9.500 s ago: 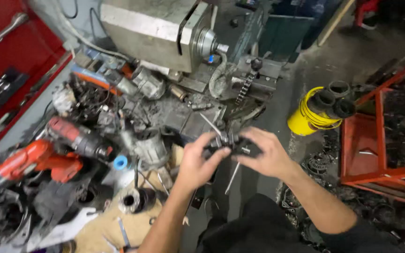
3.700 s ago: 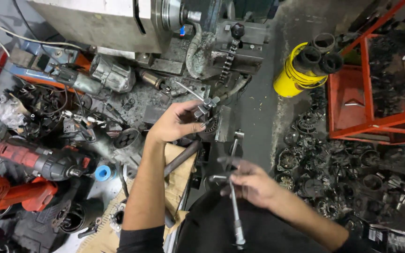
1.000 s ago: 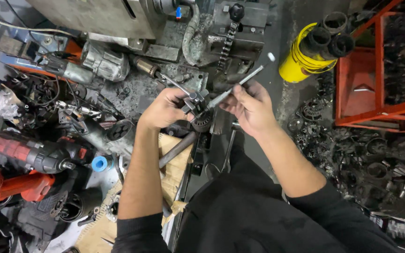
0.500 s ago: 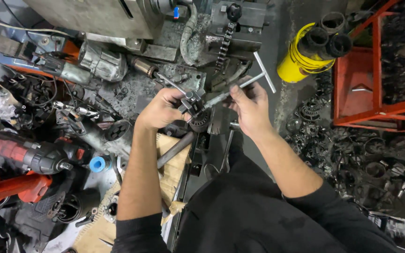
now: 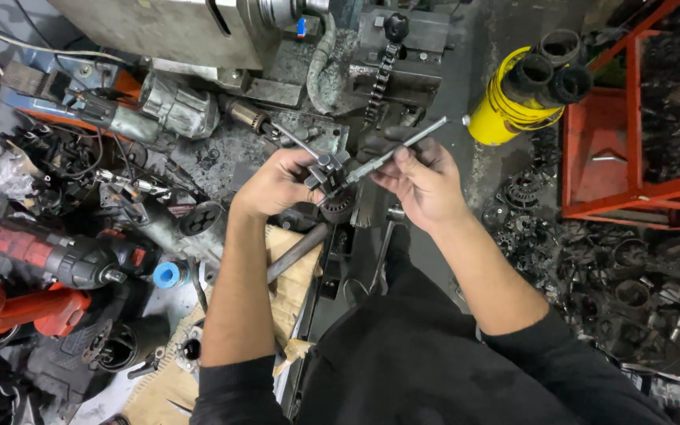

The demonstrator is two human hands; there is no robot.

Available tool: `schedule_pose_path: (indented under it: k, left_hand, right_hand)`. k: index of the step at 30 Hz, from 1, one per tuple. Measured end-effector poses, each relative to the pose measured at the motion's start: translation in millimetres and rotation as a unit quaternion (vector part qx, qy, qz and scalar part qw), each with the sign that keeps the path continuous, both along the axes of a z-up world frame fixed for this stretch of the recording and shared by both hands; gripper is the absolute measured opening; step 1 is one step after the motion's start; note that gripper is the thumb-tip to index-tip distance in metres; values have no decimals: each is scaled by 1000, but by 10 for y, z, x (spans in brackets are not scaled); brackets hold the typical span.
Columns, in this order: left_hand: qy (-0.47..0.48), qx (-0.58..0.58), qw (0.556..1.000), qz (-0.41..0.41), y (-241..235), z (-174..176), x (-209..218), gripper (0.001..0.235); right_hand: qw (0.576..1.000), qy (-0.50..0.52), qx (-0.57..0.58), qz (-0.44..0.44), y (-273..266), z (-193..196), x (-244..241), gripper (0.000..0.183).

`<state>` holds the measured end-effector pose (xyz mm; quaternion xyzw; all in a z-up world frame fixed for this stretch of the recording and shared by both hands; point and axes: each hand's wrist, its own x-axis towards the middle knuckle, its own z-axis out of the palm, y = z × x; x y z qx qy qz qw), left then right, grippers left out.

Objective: The person uses a T-handle hex wrench to tighten a bolt on a small metal assembly, then removes the tool and sets the assembly aside. They open a cardboard box, remove a cylindrical metal part, and fit a small ring onto it. The person continues to handle the cylindrical part and ring, rotating and inspecting them before placing them on the workbench.

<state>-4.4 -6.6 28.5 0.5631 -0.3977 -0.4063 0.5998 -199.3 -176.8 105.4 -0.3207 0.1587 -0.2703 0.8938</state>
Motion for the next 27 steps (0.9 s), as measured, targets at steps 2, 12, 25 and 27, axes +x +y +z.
schedule_pose_path:
  k: [2,12,25,27]
  left_hand:
    - [2,2,1000,2,14,-62,-9,59]
    - [-12,-11,1000,5,8,-75,0,57]
    - [3,-1,1000,7,21,-226,89,61]
    - [2,-1,1000,8,19,-179,63,59]
  right_hand:
    - [1000,11,-1,-14,-70,-333,77,19]
    - [999,34,-15,11,128,228,8,36]
    - [997,69,-29,-21,29,25,80,36]
    - [999,38,8,-4,-116,-169,111,32]
